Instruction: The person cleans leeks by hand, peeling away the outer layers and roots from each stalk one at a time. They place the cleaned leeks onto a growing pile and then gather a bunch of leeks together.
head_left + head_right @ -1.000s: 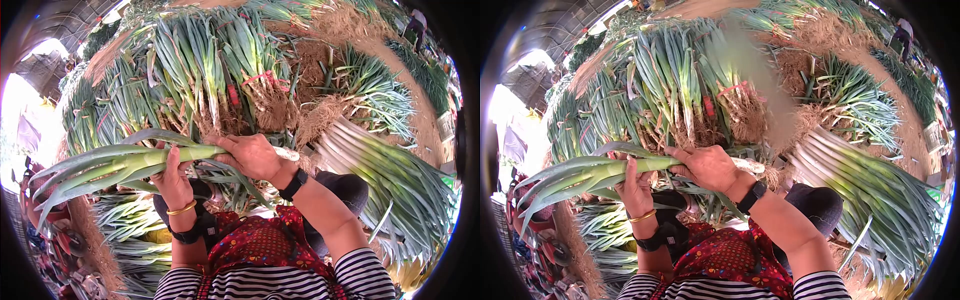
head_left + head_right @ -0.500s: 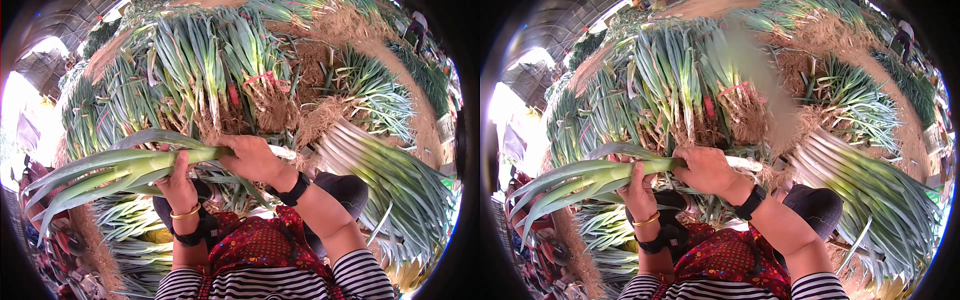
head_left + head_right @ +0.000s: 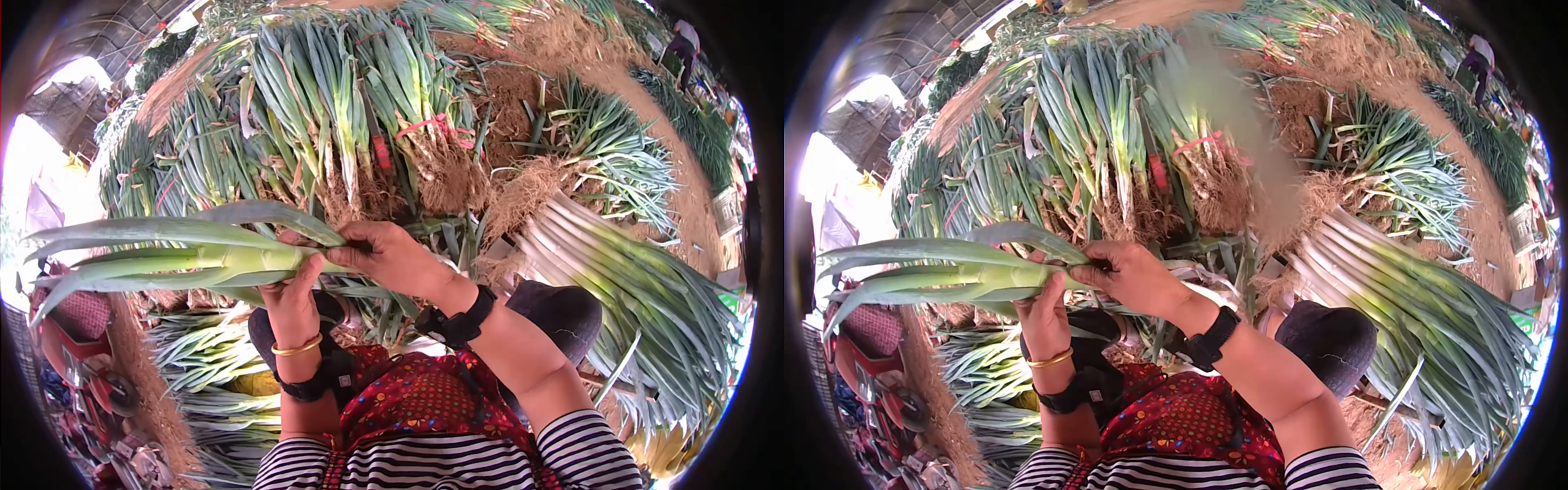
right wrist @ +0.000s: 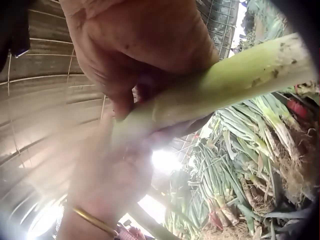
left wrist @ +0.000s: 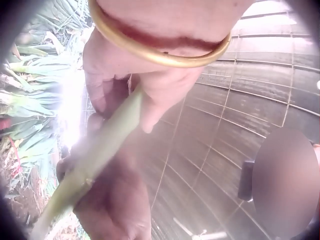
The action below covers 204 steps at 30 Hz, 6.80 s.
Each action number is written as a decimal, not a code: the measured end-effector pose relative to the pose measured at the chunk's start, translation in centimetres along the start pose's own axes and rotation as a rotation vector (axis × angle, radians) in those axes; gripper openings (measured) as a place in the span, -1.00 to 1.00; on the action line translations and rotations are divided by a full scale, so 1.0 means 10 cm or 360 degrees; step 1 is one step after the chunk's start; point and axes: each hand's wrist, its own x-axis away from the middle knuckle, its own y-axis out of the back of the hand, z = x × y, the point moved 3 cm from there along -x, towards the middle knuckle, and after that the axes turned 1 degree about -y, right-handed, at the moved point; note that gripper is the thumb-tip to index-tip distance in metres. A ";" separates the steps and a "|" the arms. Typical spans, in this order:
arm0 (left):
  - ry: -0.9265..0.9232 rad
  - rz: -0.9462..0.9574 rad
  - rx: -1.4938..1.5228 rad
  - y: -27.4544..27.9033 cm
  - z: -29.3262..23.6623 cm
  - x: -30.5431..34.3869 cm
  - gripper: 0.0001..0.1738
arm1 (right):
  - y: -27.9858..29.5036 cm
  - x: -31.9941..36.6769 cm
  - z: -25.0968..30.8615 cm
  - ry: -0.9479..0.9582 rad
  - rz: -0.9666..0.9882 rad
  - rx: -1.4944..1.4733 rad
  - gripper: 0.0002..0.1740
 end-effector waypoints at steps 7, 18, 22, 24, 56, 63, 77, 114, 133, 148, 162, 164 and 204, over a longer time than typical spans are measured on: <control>0.0121 0.0198 0.0267 -0.05 -0.10 0.03 -0.51 | -0.02 0.07 -0.16 -0.0146 -0.0189 -0.0556 -0.76; -0.0372 0.0345 0.0931 0.35 -0.38 -0.39 -0.77 | 0.38 0.41 -0.82 -0.0028 -0.0213 0.0503 -0.72; -0.0422 0.0127 0.0986 0.71 -0.70 -0.57 -0.73 | 0.69 1.09 -1.84 -0.0516 0.0643 0.1683 -0.57; -0.0457 0.0097 0.0800 0.60 -0.73 -0.52 -0.73 | 0.73 0.92 -1.69 -0.0727 0.0322 0.1361 -0.57; -0.0270 0.0250 0.0597 -0.14 -0.27 -0.19 -0.80 | -0.19 0.04 0.05 0.0157 0.0098 -0.0075 -0.77; -0.0285 -0.0350 0.0632 -0.10 -0.31 -0.25 -0.84 | -0.19 0.14 0.23 0.0922 -0.0413 0.0808 -0.67; -0.0369 -0.0609 0.0667 -0.02 -0.36 -0.24 -0.84 | -0.23 0.00 0.34 0.1218 -0.0253 0.1177 -0.66; -0.0300 -0.0579 0.0700 0.27 -0.44 -0.63 -0.81 | 0.12 0.66 0.15 0.0455 -0.0400 -0.0748 -0.86; -0.0485 -0.0818 0.0902 1.05 -0.74 -0.76 -0.76 | 1.32 1.35 -0.26 0.0276 -0.1466 -0.1518 -0.82; -0.0446 -0.0965 0.0664 1.40 -0.69 -1.12 -0.77 | 0.49 0.99 0.13 0.0114 -0.0578 0.0978 -0.83; -0.0631 -0.0968 0.0474 1.91 -1.13 -1.24 -0.78 | 0.60 1.32 0.00 -0.0249 0.0496 0.1377 -0.46; -0.0640 -0.1103 0.0467 1.48 -1.13 -1.07 -0.79 | 0.47 1.03 0.13 -0.0076 0.0173 0.1476 -0.45; -0.0704 -0.0457 0.0852 0.70 -0.92 -0.65 -0.85 | 1.17 0.27 -0.43 -0.0130 -0.0722 0.0624 -0.78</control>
